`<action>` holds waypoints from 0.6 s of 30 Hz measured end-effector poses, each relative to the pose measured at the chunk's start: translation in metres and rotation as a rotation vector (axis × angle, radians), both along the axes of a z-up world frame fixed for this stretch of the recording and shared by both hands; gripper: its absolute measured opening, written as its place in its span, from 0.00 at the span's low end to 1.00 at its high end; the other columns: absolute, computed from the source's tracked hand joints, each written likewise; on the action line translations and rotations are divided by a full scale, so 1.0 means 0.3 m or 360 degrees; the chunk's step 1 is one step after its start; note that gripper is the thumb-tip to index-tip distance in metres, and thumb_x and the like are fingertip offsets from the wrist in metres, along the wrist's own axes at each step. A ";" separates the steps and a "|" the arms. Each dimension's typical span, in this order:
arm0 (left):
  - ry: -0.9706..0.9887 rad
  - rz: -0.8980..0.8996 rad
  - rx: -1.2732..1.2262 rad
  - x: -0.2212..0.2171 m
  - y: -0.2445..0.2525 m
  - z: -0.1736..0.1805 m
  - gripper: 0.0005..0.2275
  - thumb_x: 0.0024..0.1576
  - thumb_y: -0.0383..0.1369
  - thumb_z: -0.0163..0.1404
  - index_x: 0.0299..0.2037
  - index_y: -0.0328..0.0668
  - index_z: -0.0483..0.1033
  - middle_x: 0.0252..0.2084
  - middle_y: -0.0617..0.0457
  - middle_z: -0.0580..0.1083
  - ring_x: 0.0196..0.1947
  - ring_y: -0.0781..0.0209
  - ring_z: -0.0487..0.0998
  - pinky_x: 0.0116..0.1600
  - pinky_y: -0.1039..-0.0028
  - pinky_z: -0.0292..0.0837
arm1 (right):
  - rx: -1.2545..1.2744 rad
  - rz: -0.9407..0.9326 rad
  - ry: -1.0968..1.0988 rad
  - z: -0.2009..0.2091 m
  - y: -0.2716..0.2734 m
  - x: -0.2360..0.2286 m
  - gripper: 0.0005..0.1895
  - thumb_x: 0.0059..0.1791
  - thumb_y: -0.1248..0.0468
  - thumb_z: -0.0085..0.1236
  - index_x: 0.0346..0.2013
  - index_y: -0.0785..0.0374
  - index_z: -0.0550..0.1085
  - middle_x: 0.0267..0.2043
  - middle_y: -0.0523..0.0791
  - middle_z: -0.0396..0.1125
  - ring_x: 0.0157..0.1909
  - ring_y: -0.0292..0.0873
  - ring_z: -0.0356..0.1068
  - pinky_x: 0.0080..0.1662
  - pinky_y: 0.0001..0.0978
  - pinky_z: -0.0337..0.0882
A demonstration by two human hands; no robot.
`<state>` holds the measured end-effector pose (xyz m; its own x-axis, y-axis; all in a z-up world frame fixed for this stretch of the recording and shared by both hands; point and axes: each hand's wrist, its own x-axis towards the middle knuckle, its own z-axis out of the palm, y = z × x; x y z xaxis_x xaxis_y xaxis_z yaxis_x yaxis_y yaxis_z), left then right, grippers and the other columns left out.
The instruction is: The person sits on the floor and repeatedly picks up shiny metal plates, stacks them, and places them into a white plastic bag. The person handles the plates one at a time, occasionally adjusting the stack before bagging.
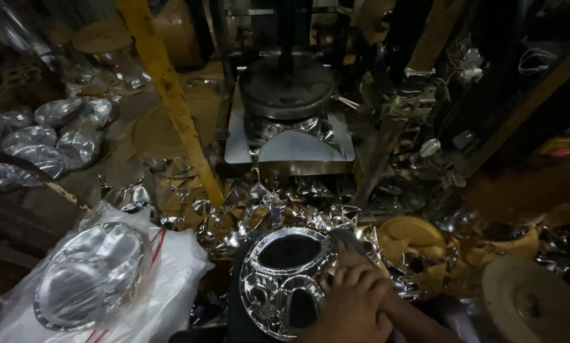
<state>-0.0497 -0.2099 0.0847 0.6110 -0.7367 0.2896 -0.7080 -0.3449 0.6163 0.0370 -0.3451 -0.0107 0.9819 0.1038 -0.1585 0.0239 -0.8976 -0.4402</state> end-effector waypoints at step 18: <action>0.0145 0.1314 0.0402 0.211 0.620 -0.097 0.34 0.47 0.36 0.63 0.63 0.37 0.61 0.65 0.29 0.63 0.63 0.31 0.66 0.61 0.47 0.63 | -0.0337 0.0613 0.0201 0.059 -0.119 0.079 0.39 0.46 0.43 0.70 0.60 0.65 0.68 0.63 0.59 0.62 0.64 0.62 0.64 0.57 0.51 0.69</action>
<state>0.0135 -0.0240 0.0555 0.9914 -0.0828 0.1013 -0.1224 -0.8608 0.4940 0.0606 -0.3808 0.0070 0.8495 0.4100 -0.3319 0.3315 -0.9044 -0.2687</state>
